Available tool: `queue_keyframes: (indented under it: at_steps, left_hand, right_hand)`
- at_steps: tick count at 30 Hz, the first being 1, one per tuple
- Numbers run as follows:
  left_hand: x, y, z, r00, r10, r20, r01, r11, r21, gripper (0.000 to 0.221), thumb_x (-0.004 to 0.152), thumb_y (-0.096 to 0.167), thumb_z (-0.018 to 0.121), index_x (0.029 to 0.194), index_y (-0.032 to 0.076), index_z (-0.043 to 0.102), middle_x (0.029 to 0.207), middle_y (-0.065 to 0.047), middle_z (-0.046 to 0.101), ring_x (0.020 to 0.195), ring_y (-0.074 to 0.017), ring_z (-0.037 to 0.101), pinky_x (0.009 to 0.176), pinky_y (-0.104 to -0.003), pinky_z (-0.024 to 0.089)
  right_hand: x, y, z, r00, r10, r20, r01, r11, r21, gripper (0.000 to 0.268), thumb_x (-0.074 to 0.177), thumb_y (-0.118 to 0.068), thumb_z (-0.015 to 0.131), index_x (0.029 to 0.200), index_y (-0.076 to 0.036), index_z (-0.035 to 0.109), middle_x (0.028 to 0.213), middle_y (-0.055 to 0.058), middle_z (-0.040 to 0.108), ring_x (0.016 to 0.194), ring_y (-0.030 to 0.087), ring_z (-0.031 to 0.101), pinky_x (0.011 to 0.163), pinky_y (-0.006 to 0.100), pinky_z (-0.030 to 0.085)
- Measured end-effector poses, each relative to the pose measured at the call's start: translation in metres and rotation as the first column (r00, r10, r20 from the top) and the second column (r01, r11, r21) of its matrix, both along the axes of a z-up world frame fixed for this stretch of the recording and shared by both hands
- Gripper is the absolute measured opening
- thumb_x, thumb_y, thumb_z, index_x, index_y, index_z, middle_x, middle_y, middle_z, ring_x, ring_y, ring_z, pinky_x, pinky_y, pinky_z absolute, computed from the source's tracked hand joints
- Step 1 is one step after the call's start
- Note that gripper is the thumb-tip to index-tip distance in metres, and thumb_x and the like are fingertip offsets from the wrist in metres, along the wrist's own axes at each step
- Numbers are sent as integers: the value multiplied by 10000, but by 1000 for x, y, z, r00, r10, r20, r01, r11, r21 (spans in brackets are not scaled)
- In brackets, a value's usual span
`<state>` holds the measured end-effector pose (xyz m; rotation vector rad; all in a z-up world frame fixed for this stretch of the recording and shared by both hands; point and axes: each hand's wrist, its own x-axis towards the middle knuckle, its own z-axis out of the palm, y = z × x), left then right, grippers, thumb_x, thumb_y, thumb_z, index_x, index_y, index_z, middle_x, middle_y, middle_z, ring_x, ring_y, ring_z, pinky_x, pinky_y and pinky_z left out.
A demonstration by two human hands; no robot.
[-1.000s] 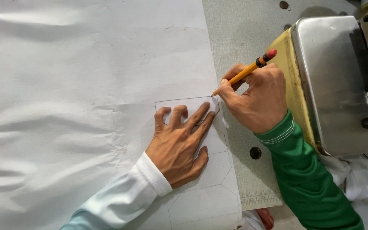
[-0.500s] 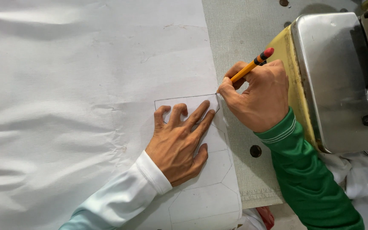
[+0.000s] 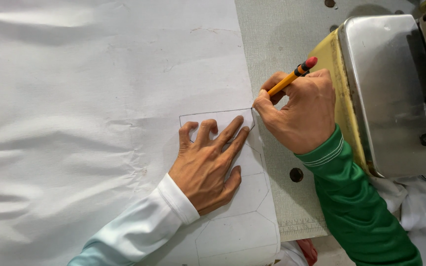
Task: Tracing a small pattern template onto a larger sheet of paper or fabric using a pencil
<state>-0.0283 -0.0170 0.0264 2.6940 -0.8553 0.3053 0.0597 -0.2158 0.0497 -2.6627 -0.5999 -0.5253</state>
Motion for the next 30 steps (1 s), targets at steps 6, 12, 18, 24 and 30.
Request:
queue_keyframes:
  at_steps: [6, 12, 18, 24, 30]
  left_hand:
    - [0, 0, 0, 1000, 9, 23, -10, 1000, 25, 653, 843, 376, 514, 1421, 73, 521, 1495, -63, 470, 1115, -350, 490, 965, -573, 285]
    - [0, 0, 1, 1000, 2, 2, -2, 1000, -10, 643, 860, 373, 501, 1422, 63, 525, 1498, -80, 481, 1132, -349, 464, 964, -563, 293]
    - [0, -1, 0, 999, -9, -43, 8, 1000, -28, 530, 848, 334, 497, 1292, 53, 571, 1354, -79, 547, 1117, -348, 471, 941, -589, 294]
    - [9, 2, -2, 973, -52, -224, 67, 996, 58, 458, 850, 288, 457, 1263, 151, 599, 1245, -103, 554, 1181, -302, 364, 985, -587, 183]
    - [8, 7, -1, 985, -74, -155, 88, 993, 85, 368, 862, 156, 497, 1213, 147, 608, 1195, -88, 575, 1149, -304, 413, 974, -583, 285]
  right_hand:
    - [-6, 5, 10, 995, 65, 76, -72, 994, 83, 146, 1006, -206, 676, 916, -124, 758, 651, -61, 709, 593, 124, 646, 878, 365, 409]
    - [-3, 22, 9, 878, 453, -156, -355, 834, 422, 82, 1013, -60, 640, 1047, -43, 713, 957, 64, 770, 869, 180, 776, 738, 314, 670]
    - [3, 20, -22, 768, 552, -325, -435, 822, 368, 245, 822, 40, 518, 1004, -123, 537, 867, -10, 652, 665, 123, 609, 623, 260, 505]
    - [1, 23, -22, 780, 561, -276, -480, 820, 311, 328, 780, 82, 494, 1026, -124, 560, 849, 72, 688, 800, 331, 715, 638, 418, 590]
    - [3, 21, -25, 764, 584, -275, -527, 810, 258, 387, 702, 109, 493, 1032, -85, 543, 851, 126, 647, 819, 378, 690, 691, 463, 593]
